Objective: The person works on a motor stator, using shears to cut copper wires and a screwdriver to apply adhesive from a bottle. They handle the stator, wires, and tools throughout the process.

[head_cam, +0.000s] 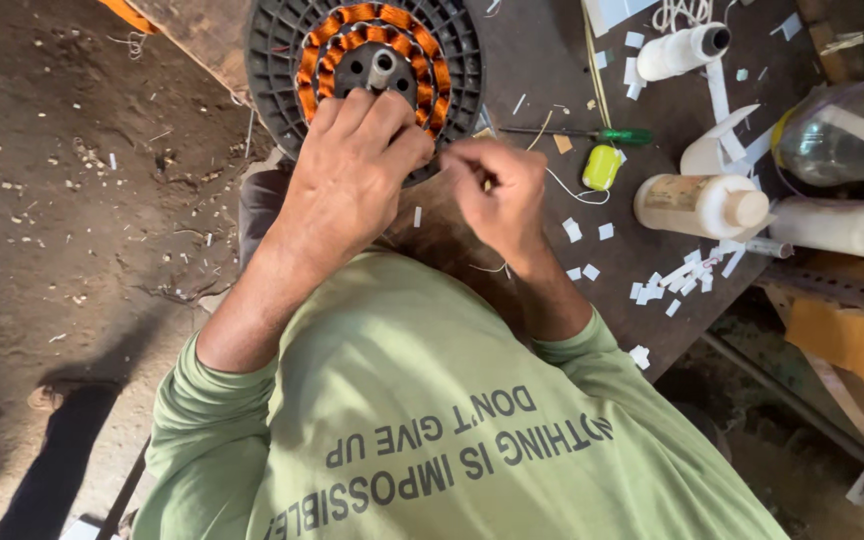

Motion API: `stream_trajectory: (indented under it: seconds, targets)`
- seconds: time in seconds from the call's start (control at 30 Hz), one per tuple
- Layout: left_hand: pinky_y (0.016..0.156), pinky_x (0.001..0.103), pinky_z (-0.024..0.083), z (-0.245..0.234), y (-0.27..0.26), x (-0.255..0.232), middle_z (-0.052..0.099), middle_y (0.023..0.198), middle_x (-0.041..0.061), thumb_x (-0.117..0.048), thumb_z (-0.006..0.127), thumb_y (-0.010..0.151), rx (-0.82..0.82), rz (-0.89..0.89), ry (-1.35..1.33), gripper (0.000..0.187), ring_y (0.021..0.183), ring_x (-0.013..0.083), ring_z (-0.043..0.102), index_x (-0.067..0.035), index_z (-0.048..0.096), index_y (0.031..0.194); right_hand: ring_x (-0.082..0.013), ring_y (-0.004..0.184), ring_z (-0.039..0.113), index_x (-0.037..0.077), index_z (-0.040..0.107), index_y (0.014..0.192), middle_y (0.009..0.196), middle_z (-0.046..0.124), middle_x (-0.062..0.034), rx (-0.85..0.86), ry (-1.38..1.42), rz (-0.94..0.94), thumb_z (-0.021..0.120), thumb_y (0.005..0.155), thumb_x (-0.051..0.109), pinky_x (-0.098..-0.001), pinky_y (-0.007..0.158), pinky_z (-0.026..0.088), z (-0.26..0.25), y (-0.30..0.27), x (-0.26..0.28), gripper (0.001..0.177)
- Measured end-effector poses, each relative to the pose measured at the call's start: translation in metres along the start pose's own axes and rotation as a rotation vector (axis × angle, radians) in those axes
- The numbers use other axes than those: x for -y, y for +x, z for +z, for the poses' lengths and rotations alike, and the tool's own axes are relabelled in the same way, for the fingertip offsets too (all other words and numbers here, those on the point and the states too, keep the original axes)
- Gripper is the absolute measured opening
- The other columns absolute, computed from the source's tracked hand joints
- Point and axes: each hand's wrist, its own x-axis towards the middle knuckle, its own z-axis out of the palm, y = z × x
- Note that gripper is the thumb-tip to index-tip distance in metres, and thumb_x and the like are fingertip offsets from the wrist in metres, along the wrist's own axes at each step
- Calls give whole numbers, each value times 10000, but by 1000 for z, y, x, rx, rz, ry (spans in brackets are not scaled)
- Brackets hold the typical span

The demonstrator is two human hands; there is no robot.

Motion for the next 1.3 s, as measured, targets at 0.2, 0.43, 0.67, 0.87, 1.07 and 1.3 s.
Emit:
stream_trajectory:
  seconds: [0.2,0.43,0.67,0.87,1.07,1.3]
  targets:
    - [886,406,391,1,5,-7,525,1092,82,-93,636,917,-21,-34,13,118,1036,282,517,-85,644,1034,-198,631,648,-13,718,919,749,680,-107,-53,-106,-181,742,883,-37,-316,593,479,-4,7,5,50]
    - [879,417,390,4,2,-11,517,1074,82,-39,612,876,-28,-88,-43,140,1016,300,501,-74,634,1009,-251,635,682,8,691,882,765,672,-140,89,-69,-194,705,854,-44,-337,584,504,-7,6,5,60]
    - [887,411,392,4,0,-14,511,1088,86,-48,631,870,-44,-77,-13,148,1019,300,497,-84,641,1014,-212,625,663,19,668,935,754,670,-129,50,-26,-260,688,903,-32,-329,586,501,-3,-2,3,64]
    - [902,426,394,12,-5,-16,512,1084,81,-55,650,913,-41,-106,-18,111,1025,299,494,-93,642,1017,-149,470,508,-21,681,888,582,567,-86,-127,-46,-11,726,910,-68,-321,481,377,-3,-8,5,69]
    - [981,427,399,8,-2,-13,526,1137,85,-36,624,886,-30,-67,25,195,1098,295,501,-83,647,1073,-96,582,599,0,692,950,737,673,-77,-90,-5,-31,692,946,-53,-266,525,442,-8,0,11,53]
    - [1050,456,406,2,-11,-18,544,1234,100,-35,659,863,-26,-13,75,354,1193,300,518,-89,649,1213,-105,502,537,-13,698,895,644,603,-68,53,29,5,739,891,-44,-268,502,387,-29,-42,15,51]
